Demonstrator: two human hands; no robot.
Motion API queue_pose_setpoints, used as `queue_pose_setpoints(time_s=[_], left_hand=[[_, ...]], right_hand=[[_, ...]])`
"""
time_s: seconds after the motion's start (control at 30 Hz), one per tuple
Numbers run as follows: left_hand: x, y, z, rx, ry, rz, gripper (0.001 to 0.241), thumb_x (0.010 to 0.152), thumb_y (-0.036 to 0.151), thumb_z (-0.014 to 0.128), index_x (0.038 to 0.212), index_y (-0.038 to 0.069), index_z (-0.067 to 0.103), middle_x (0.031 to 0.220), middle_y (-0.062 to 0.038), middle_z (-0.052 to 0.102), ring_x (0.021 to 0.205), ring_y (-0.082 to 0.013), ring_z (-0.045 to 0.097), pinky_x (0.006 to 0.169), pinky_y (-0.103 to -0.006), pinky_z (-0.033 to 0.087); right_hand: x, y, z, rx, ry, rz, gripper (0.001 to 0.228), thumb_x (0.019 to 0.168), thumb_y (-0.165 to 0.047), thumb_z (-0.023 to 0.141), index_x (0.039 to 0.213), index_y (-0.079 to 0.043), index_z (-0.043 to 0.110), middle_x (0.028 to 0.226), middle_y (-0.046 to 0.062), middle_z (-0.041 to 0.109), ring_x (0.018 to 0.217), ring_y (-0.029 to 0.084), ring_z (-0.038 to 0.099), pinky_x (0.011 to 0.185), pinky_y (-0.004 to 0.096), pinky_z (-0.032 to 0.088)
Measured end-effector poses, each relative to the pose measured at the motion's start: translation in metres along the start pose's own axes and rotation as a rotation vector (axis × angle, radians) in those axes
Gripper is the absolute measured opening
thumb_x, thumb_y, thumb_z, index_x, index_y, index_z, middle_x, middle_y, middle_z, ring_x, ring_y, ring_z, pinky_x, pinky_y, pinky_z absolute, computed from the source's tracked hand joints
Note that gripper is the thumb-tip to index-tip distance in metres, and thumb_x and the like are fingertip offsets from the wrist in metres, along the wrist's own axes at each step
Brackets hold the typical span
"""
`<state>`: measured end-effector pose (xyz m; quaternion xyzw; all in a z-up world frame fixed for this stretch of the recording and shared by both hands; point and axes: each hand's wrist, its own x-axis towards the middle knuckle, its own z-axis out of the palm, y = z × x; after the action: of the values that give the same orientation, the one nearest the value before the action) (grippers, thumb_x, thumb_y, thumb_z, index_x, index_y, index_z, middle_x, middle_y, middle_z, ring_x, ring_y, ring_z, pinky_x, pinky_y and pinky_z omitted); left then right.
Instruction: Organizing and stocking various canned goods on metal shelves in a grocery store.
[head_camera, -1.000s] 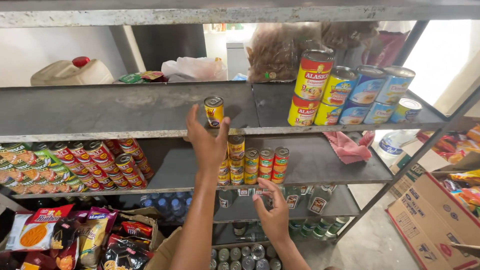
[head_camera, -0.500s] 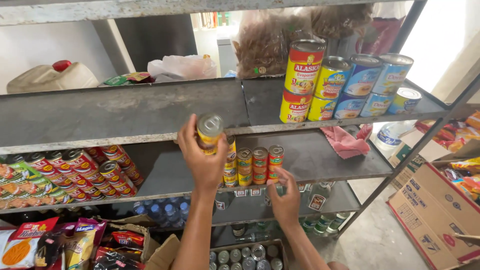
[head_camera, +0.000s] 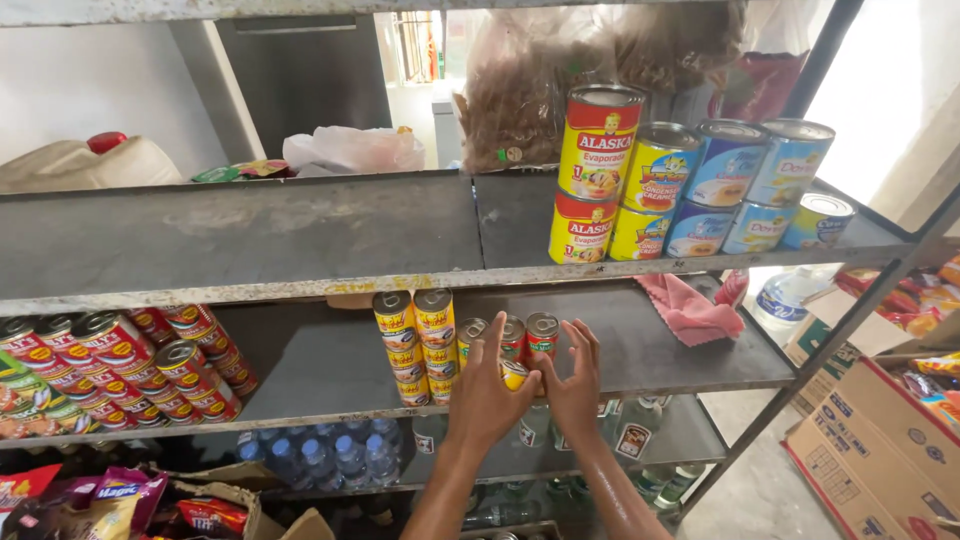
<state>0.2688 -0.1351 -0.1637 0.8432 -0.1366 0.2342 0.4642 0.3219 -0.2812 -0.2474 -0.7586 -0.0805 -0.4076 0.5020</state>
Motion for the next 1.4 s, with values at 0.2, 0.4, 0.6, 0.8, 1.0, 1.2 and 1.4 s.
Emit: queue_pose_setpoints(time_s=[0.2, 0.4, 0.6, 0.8, 1.0, 1.2, 1.4], left_hand=[[0.015, -0.011, 0.022, 0.274, -0.130, -0.161, 0.082, 0.080, 0.039, 0.076, 0.152, 0.023, 0.041, 0.118, -0.024, 0.066, 0.104, -0.0448, 0.066, 0.083, -0.0535, 0.054], [0.015, -0.014, 0.027, 0.351, -0.150, -0.270, 0.076, 0.083, 0.042, 0.073, 0.152, 0.028, 0.042, 0.103, -0.021, 0.073, 0.097, -0.0412, 0.071, 0.081, -0.0539, 0.055], [0.005, -0.008, 0.032, 0.323, -0.061, -0.304, 0.063, 0.085, 0.040, 0.073, 0.142, 0.026, 0.050, 0.106, -0.021, 0.071, 0.096, -0.0426, 0.070, 0.079, -0.0552, 0.054], [-0.005, -0.014, 0.044, 0.277, 0.029, -0.248, 0.054, 0.084, 0.035, 0.074, 0.131, 0.020, 0.053, 0.116, -0.018, 0.068, 0.099, -0.0411, 0.069, 0.076, -0.0535, 0.054], [-0.016, -0.009, 0.037, 0.171, 0.110, -0.136, 0.047, 0.082, 0.032, 0.074, 0.124, 0.016, 0.060, 0.114, -0.012, 0.070, 0.097, -0.0354, 0.071, 0.075, -0.0489, 0.056], [-0.023, 0.021, 0.009, 0.066, 0.234, -0.030, 0.046, 0.080, 0.022, 0.079, 0.120, 0.011, 0.062, 0.112, -0.013, 0.070, 0.100, -0.0352, 0.070, 0.078, -0.0441, 0.057], [-0.037, 0.061, -0.048, -0.004, 0.232, -0.068, 0.049, 0.078, 0.018, 0.081, 0.121, 0.008, 0.062, 0.117, -0.013, 0.070, 0.101, -0.0302, 0.073, 0.082, -0.0383, 0.059]], right_hand=[[-0.002, 0.023, 0.008, 0.063, -0.062, 0.031, 0.061, 0.085, -0.010, 0.077, 0.140, -0.008, 0.054, 0.149, 0.012, 0.051, 0.136, 0.027, 0.053, 0.103, 0.041, 0.050], [0.005, 0.018, 0.012, 0.129, -0.099, 0.033, 0.066, 0.085, -0.011, 0.078, 0.144, -0.007, 0.049, 0.145, 0.012, 0.053, 0.130, 0.025, 0.057, 0.105, 0.038, 0.051], [0.003, 0.032, 0.021, 0.199, -0.129, 0.143, 0.053, 0.086, -0.009, 0.079, 0.132, -0.006, 0.053, 0.139, 0.013, 0.058, 0.122, 0.022, 0.061, 0.104, 0.035, 0.049], [-0.002, 0.051, 0.024, 0.272, -0.060, 0.070, 0.046, 0.084, -0.003, 0.080, 0.118, -0.005, 0.049, 0.146, 0.018, 0.049, 0.129, 0.023, 0.054, 0.107, 0.036, 0.045], [-0.003, 0.036, 0.013, 0.531, -0.080, -0.023, 0.047, 0.084, 0.009, 0.074, 0.117, -0.006, 0.044, 0.149, 0.020, 0.046, 0.140, 0.026, 0.047, 0.118, 0.038, 0.039], [0.012, -0.013, -0.018, 0.415, -0.135, -0.227, 0.049, 0.081, 0.008, 0.078, 0.114, -0.006, 0.043, 0.145, 0.023, 0.053, 0.134, 0.028, 0.057, 0.112, 0.040, 0.047], [0.020, -0.076, -0.041, 0.533, -0.259, -0.268, 0.064, 0.079, 0.006, 0.079, 0.130, -0.005, 0.042, 0.144, 0.024, 0.053, 0.134, 0.031, 0.057, 0.111, 0.042, 0.049]])
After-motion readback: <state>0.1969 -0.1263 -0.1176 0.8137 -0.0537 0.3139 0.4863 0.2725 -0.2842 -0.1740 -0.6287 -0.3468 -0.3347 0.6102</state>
